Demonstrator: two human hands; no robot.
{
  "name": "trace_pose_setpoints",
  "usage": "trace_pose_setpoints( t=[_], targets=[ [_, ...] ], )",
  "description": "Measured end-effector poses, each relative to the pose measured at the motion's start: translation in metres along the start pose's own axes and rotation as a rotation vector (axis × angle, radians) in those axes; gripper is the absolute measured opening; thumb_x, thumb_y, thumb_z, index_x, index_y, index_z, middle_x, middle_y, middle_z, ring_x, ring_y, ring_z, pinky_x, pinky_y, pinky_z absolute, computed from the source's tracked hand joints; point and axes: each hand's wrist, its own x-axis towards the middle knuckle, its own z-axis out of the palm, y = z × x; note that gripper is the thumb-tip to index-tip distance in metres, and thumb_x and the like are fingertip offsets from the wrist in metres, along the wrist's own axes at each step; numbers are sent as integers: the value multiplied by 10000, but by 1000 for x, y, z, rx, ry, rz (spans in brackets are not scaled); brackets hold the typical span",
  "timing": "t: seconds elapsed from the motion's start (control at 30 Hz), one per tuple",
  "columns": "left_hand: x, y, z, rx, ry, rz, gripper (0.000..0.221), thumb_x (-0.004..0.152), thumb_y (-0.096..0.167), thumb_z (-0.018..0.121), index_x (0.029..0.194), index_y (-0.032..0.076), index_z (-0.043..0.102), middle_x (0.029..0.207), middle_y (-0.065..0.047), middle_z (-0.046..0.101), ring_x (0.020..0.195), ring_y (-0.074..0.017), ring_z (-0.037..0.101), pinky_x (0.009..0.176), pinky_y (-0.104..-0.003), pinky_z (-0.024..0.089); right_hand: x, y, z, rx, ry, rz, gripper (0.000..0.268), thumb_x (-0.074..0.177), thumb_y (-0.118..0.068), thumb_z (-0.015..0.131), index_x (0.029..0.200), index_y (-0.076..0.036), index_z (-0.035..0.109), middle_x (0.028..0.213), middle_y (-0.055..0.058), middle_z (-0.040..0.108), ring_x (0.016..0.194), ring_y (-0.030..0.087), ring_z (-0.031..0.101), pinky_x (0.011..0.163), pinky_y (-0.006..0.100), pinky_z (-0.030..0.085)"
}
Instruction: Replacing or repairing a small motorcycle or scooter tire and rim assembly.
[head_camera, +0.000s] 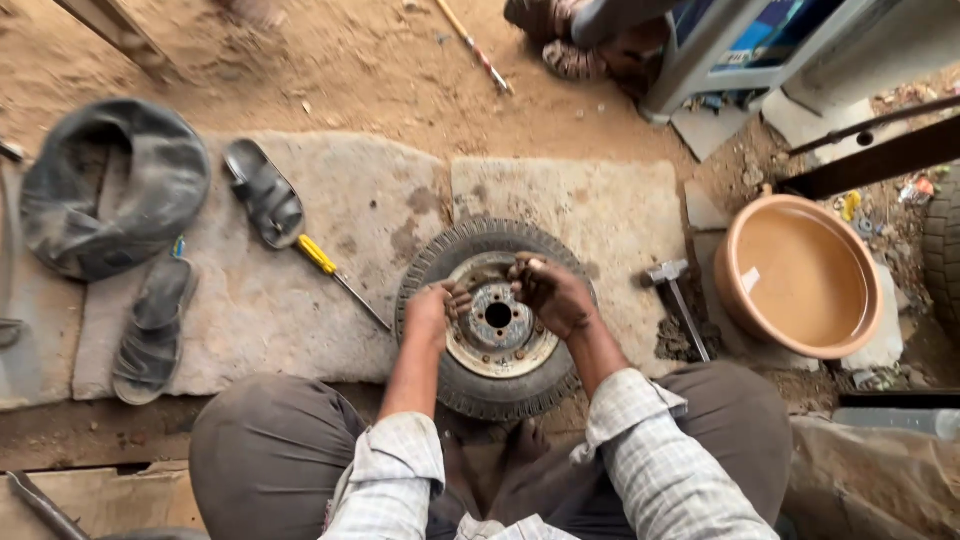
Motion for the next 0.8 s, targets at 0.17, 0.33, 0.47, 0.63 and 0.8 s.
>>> trace_pose_setpoints(
  t=[0.17, 0.33, 0.47, 0.63, 0.8],
  targets=[
    [-5, 18, -2, -104, 0, -73, 327, 952, -18, 407, 1225, -96, 570, 1024, -213, 697, 848, -258, 739, 743, -360, 646, 3, -5, 3, 67, -45, 0, 260, 992, -100, 593, 1234, -22, 647, 999, 143, 728, 846, 220, 712, 787, 354, 593],
    [43, -12, -29, -281, -34, -49, 269, 990, 12, 419, 1188, -119, 545, 992, -206, 663, 830, -262, 711, 727, -377, 622, 26, 7, -13, 111, -15, -8, 209, 982, -34, 639, 1189, -6, 647, 991, 156, 734, 850, 218, 720, 811, 354, 600],
    [46, -3, -35, -293, 11, 19, 281, 933, -26, 410, 1159, -124, 545, 975, -196, 649, 825, -284, 718, 716, -382, 633, 47, 22, -32, -48, 164, -37, 222, 901, 16, 708, 1098, -56, 636, 1007, 136, 756, 835, 202, 733, 809, 346, 612],
    [32, 18, -31, -177, 120, 31, 263, 946, -29, 418, 1164, -94, 549, 982, -200, 659, 801, -273, 729, 694, -372, 640, 52, 57, -37, -367, 218, 1, 240, 876, -18, 716, 1115, -25, 696, 1044, 149, 761, 836, 220, 744, 775, 365, 601],
    [29, 26, -29, -139, 142, -28, 224, 966, -16, 462, 1141, -47, 598, 965, -177, 706, 732, -222, 727, 639, -341, 621, 42, 106, -19, -1227, 83, 113, 264, 916, -156, 721, 1171, -91, 700, 1132, 81, 744, 1014, 197, 725, 921, 384, 590]
  ],
)
